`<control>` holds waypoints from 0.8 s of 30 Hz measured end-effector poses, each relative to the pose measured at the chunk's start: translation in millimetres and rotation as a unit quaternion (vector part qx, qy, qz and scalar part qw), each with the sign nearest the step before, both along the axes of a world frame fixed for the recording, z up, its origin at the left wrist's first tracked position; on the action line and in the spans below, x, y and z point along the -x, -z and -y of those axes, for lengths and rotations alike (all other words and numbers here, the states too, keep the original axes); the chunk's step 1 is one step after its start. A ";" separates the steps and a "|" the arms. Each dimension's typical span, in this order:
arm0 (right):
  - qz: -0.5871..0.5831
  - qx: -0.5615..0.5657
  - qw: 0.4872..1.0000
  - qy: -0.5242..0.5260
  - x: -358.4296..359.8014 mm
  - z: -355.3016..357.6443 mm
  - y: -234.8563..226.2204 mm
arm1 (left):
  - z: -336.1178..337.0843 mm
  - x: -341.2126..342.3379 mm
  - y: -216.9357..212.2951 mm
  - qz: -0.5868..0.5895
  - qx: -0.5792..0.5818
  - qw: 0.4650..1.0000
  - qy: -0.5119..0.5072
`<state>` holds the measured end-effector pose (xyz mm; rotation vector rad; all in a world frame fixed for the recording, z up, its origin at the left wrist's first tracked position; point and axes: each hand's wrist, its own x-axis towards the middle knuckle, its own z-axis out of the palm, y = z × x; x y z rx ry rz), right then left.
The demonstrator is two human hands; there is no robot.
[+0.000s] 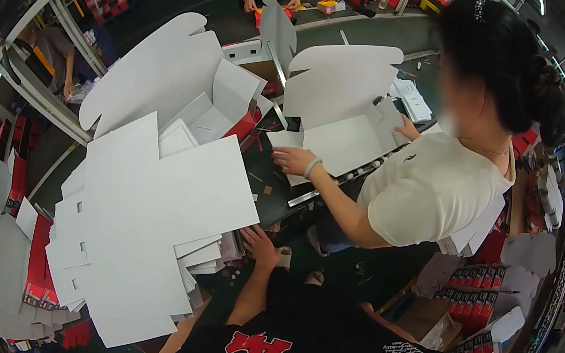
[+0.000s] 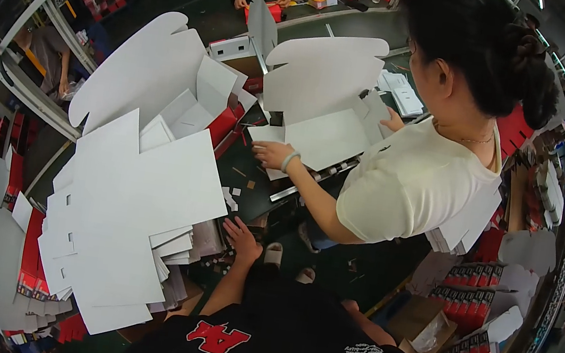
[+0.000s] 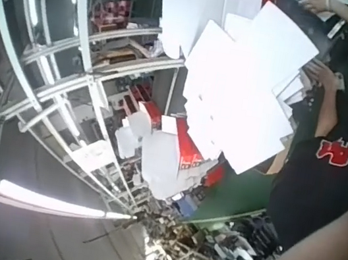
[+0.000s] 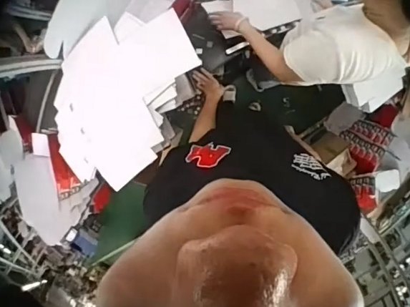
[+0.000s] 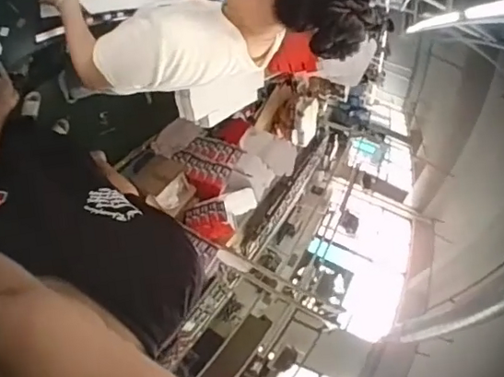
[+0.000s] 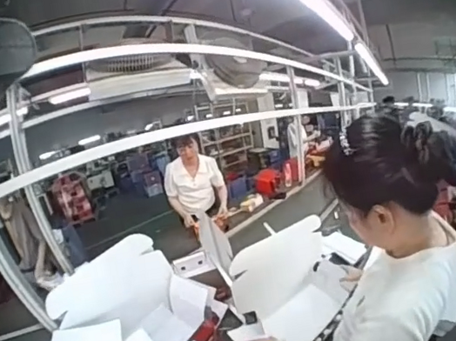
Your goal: Folding and preparing white cardboard packaging boxes on a factory production line.
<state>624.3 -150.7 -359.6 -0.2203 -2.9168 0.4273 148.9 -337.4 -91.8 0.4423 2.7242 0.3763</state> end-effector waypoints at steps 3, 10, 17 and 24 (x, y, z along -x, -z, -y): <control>0.077 0.028 0.996 0.018 16.1 -1.9 2.8 | 5.4 3.0 4.2 0.008 0.022 1.000 -0.020; 0.239 0.073 0.965 0.083 59.4 -27.8 14.3 | 5.8 2.7 4.5 0.015 0.011 1.000 -0.016; 0.418 0.127 0.888 0.145 57.0 -32.9 18.6 | 3.4 0.9 9.3 -0.016 0.018 1.000 -0.019; 0.551 0.160 0.802 0.168 42.0 -22.2 14.0 | 4.6 1.4 10.4 -0.022 0.021 0.999 -0.015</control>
